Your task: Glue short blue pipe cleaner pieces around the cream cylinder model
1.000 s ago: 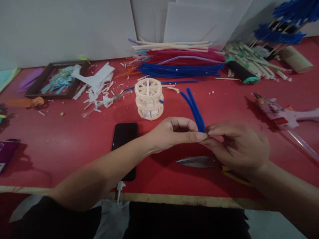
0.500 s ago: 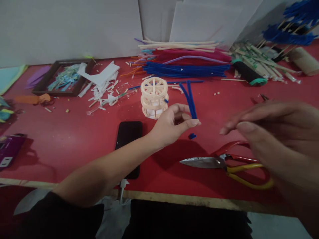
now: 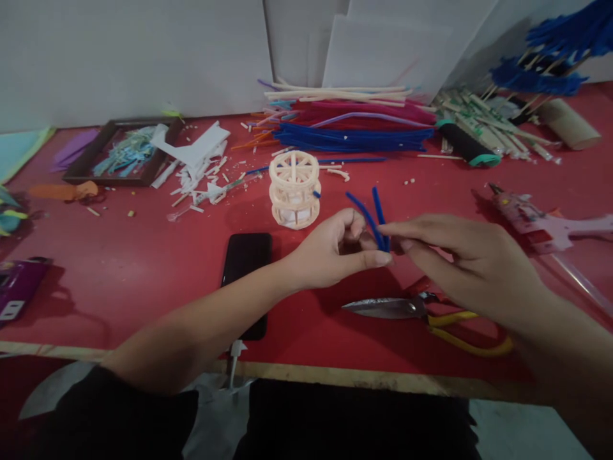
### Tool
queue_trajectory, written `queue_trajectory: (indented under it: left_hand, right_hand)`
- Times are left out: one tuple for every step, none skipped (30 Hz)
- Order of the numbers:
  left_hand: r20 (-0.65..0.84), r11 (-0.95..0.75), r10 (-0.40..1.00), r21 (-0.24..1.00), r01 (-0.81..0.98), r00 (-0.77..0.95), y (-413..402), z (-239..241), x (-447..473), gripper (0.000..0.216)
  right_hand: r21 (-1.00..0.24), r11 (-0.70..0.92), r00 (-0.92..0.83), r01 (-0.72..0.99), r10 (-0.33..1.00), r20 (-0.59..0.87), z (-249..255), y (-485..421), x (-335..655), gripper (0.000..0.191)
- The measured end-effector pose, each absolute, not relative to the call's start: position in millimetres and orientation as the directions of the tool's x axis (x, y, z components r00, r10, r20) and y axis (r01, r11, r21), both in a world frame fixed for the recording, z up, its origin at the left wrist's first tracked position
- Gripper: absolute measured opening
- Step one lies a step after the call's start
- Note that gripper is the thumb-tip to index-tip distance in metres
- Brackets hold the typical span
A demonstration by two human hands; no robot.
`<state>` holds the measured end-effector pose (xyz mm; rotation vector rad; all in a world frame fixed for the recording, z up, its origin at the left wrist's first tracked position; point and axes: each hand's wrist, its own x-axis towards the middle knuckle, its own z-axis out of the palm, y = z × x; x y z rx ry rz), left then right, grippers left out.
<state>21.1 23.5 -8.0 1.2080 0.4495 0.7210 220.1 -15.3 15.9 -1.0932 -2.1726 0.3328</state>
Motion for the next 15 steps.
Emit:
queue_trajectory:
  left_hand:
    - [0.069,0.168,0.716,0.949,-0.268,0.694,23,-8,21,0.050]
    - [0.079,0.159,0.721,0.948,-0.275,0.688,23,-7,21,0.051]
    - [0.085,0.151,0.726,0.949,-0.278,0.682,23,-7,21,0.051]
    - [0.090,0.140,0.732,0.950,-0.279,0.675,23,-7,21,0.051]
    - [0.096,0.128,0.737,0.952,-0.278,0.669,23,-6,21,0.050]
    - [0.105,0.114,0.742,0.954,-0.279,0.663,24,-6,21,0.048]
    - [0.118,0.100,0.745,0.953,-0.285,0.657,25,-6,20,0.047]
    - [0.138,0.082,0.747,0.951,-0.297,0.650,26,-7,20,0.045]
    - [0.161,0.061,0.748,0.950,-0.308,0.644,27,-7,20,0.044]
    - [0.188,0.034,0.744,0.948,-0.317,0.641,28,-8,20,0.041]
    - [0.215,0.001,0.737,0.948,-0.319,0.641,29,-9,20,0.037]
    - [0.240,-0.038,0.730,0.949,-0.313,0.639,30,-11,20,0.031]
    - [0.261,-0.080,0.725,0.951,-0.299,0.637,31,-12,20,0.025]
    - [0.274,-0.117,0.722,0.953,-0.279,0.635,31,-13,21,0.019]
    - [0.280,-0.147,0.723,0.955,-0.256,0.632,31,-13,21,0.015]
  right_hand:
    - [-0.512,0.614,-0.416,0.601,0.787,0.457,15,-16,220,0.033]
    - [-0.527,0.610,-0.410,0.592,0.791,0.454,15,-16,220,0.033]
    - [-0.544,0.601,-0.403,0.586,0.798,0.448,16,-17,221,0.032]
    - [-0.567,0.577,-0.379,0.588,0.816,0.437,18,-18,222,0.032]
    - [-0.595,0.541,-0.337,0.595,0.840,0.426,20,-20,223,0.031]
    - [-0.623,0.497,-0.281,0.604,0.864,0.417,23,-22,226,0.030]
    - [-0.645,0.451,-0.229,0.617,0.887,0.401,25,-24,229,0.028]
    - [-0.653,0.408,-0.204,0.638,0.907,0.367,27,-27,234,0.023]
    - [-0.640,0.371,-0.219,0.673,0.926,0.307,28,-31,240,0.019]
    - [-0.602,0.348,-0.270,0.719,0.937,0.220,27,-35,247,0.016]
    - [-0.544,0.345,-0.342,0.765,0.933,0.111,25,-40,254,0.016]
    - [-0.477,0.349,-0.399,0.806,0.917,-0.004,22,-46,262,0.017]
    - [-0.416,0.363,-0.436,0.834,0.895,-0.092,17,-54,270,0.019]
    - [-0.367,0.376,-0.450,0.851,0.882,-0.139,11,-61,277,0.022]
    - [-0.324,0.390,-0.451,0.862,0.882,-0.139,5,-69,282,0.026]
